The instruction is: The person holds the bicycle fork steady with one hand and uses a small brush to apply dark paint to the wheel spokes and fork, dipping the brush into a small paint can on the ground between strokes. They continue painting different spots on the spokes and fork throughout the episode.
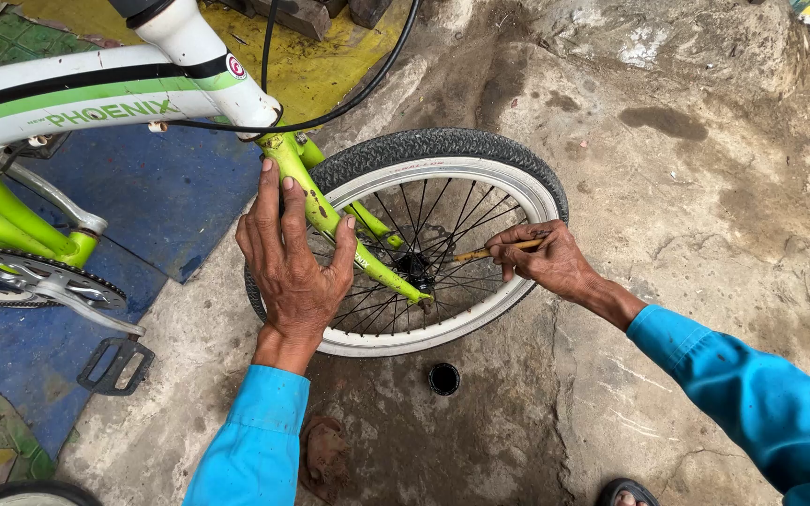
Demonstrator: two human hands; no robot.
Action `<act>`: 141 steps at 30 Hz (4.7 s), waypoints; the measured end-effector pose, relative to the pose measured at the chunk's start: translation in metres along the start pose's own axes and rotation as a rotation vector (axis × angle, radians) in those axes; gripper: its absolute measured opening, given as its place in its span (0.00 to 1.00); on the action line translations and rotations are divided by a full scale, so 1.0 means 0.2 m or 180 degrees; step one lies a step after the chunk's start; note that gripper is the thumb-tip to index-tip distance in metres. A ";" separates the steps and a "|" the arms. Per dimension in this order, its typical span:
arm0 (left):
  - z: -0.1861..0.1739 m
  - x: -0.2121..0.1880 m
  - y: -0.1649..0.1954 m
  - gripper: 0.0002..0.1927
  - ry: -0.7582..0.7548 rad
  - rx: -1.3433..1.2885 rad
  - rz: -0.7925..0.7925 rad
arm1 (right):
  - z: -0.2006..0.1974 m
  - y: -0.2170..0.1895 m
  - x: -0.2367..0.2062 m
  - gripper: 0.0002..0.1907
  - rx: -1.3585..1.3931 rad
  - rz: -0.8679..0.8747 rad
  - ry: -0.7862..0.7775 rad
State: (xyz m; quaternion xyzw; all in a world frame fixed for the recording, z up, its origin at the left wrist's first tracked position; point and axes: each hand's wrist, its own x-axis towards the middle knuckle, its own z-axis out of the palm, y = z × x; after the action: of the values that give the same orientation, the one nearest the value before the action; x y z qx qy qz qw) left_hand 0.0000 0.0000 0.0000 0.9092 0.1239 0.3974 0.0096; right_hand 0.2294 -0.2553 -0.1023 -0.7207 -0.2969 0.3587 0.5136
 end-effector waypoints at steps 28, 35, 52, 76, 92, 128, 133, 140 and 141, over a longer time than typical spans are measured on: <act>0.01 0.01 0.00 0.38 0.0022 0.0126 0.0057 | 0.21 -0.04 -0.21 0.12 -0.0381 -0.0891 0.0635; 0.01 0.01 -0.01 0.39 -0.0003 0.0174 0.0051 | 0.21 -0.06 -0.24 0.12 -0.0319 -0.0928 0.0752; 0.02 0.01 -0.01 0.38 -0.0033 0.0143 0.0029 | 0.18 -0.08 -0.17 0.12 -0.0129 -0.0745 0.0471; -0.01 0.03 0.00 0.38 -0.0039 0.0085 0.0008 | 0.22 -0.10 -0.20 0.11 -0.1069 -0.1460 0.0524; -0.01 0.02 0.01 0.38 -0.0084 0.0119 0.0014 | 0.20 -0.08 -0.24 0.11 -0.1110 -0.1605 0.0605; -0.01 0.03 0.00 0.38 -0.0063 0.0203 0.0048 | 0.17 -0.13 -0.23 0.10 -0.1329 -0.1646 0.0704; 0.00 0.03 0.00 0.38 -0.0038 0.0193 0.0074 | 0.15 -0.12 -0.24 0.10 -0.1297 -0.1996 0.0761; 0.00 0.03 -0.01 0.38 -0.0022 0.0172 0.0069 | 0.19 -0.11 -0.24 0.09 -0.1357 -0.1762 0.0663; 0.01 0.03 -0.01 0.38 -0.0008 0.0185 0.0090 | 0.19 -0.11 -0.24 0.10 -0.1306 -0.1671 0.0620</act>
State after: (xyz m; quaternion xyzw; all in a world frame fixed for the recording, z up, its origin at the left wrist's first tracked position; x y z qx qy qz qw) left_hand 0.0043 0.0030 0.0033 0.9112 0.1225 0.3927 -0.0223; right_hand 0.1695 -0.2673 -0.0789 -0.7388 -0.4877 0.0767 0.4586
